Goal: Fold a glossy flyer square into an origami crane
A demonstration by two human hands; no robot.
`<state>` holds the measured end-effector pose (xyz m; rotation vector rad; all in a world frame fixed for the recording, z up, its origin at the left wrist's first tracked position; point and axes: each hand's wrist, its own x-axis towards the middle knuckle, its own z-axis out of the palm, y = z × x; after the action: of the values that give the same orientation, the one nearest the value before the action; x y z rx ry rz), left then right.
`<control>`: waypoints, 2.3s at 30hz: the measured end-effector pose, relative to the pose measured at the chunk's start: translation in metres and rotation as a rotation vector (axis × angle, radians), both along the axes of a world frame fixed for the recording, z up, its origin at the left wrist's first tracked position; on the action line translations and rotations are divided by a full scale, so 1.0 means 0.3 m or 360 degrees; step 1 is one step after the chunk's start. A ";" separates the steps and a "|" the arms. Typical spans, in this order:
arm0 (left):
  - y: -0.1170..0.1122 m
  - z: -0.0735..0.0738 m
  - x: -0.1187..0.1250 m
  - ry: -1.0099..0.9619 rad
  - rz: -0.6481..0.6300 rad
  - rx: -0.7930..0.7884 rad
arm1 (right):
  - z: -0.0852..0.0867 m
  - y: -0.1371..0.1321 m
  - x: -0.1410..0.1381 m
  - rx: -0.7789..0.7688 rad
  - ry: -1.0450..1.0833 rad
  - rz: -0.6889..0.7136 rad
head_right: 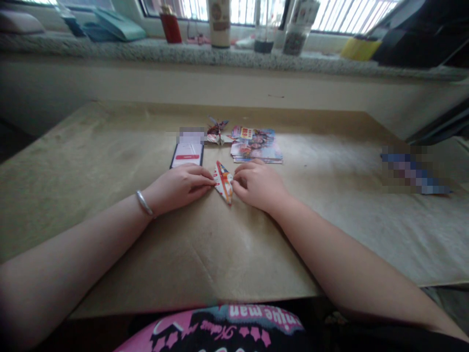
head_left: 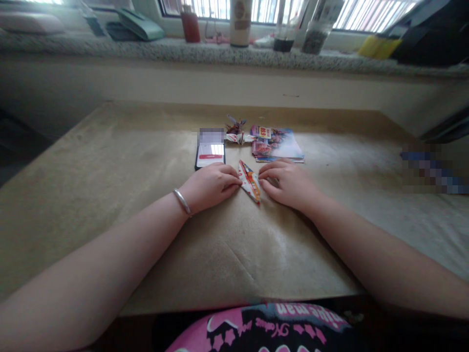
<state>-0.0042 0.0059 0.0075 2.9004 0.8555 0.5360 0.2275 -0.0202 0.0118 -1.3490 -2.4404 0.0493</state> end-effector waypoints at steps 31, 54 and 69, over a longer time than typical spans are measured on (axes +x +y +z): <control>-0.051 0.003 0.035 0.0076 -0.0021 0.0193 | 0.008 0.047 0.057 0.0123 -0.0106 0.0515; -0.043 0.004 0.052 0.0131 0.0125 0.0279 | -0.005 0.012 0.002 0.0206 -0.0178 0.0485; -0.038 0.006 0.048 0.0216 0.0099 0.0321 | -0.011 0.007 -0.015 0.0152 -0.0079 0.0380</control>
<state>0.0100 -0.0055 0.0092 3.1331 0.9643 0.4596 0.2230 -0.0181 0.0086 -1.0257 -2.5978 -0.0411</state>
